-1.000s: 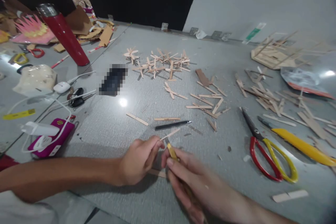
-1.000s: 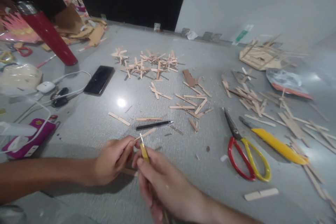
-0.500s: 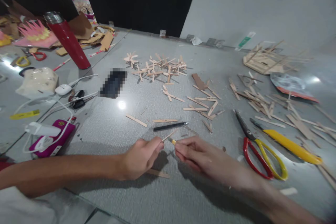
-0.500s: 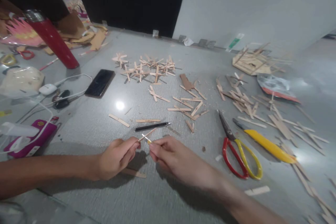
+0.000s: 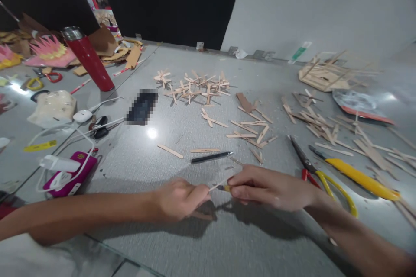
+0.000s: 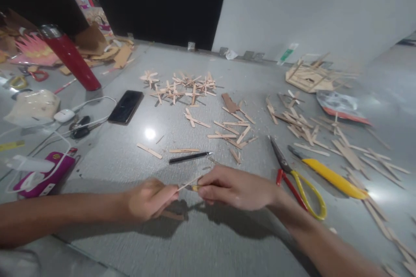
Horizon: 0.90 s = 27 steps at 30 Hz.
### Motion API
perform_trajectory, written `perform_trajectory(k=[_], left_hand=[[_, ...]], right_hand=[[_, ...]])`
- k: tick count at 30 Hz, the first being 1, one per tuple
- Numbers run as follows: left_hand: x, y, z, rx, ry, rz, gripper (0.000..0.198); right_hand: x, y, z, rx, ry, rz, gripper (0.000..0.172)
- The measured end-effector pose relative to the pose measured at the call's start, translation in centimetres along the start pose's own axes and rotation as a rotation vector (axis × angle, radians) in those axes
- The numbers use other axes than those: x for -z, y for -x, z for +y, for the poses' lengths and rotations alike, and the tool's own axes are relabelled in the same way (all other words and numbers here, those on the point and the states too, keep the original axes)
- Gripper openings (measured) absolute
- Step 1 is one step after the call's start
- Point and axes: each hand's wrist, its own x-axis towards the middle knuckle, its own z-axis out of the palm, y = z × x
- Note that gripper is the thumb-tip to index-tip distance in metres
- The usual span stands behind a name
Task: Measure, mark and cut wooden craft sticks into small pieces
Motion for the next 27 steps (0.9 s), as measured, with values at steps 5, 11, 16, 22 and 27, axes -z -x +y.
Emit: perform_trajectory(k=[5,11,16,22,27], left_hand=[[-0.1,0.0,0.0,-0.075,-0.16,0.031,0.039],[-1.1,0.9,-0.6,0.123,-0.128,0.171,0.038],[-0.7,0.6,-0.4,0.129,-0.206,0.263,0.034],[1.1,0.0,-0.6,-0.019,-0.31,0.207,0.031],[0.3,0.4,-0.8,0.102,-0.331,0.164,0.032]], right_hand=[[-0.2,-0.2,0.3,-0.005,-0.033,-0.035,0.054],[-8.2,-3.0,-0.6,-0.096,-0.267,0.66,0.054],[-7.9,-2.5,-1.0,-0.082,-0.208,0.562,0.048],[-3.4,-0.5,-1.5,-0.183,-0.053,0.358,0.044],[-4.2,-1.8,0.4,-0.189,-0.567,0.08,0.056]])
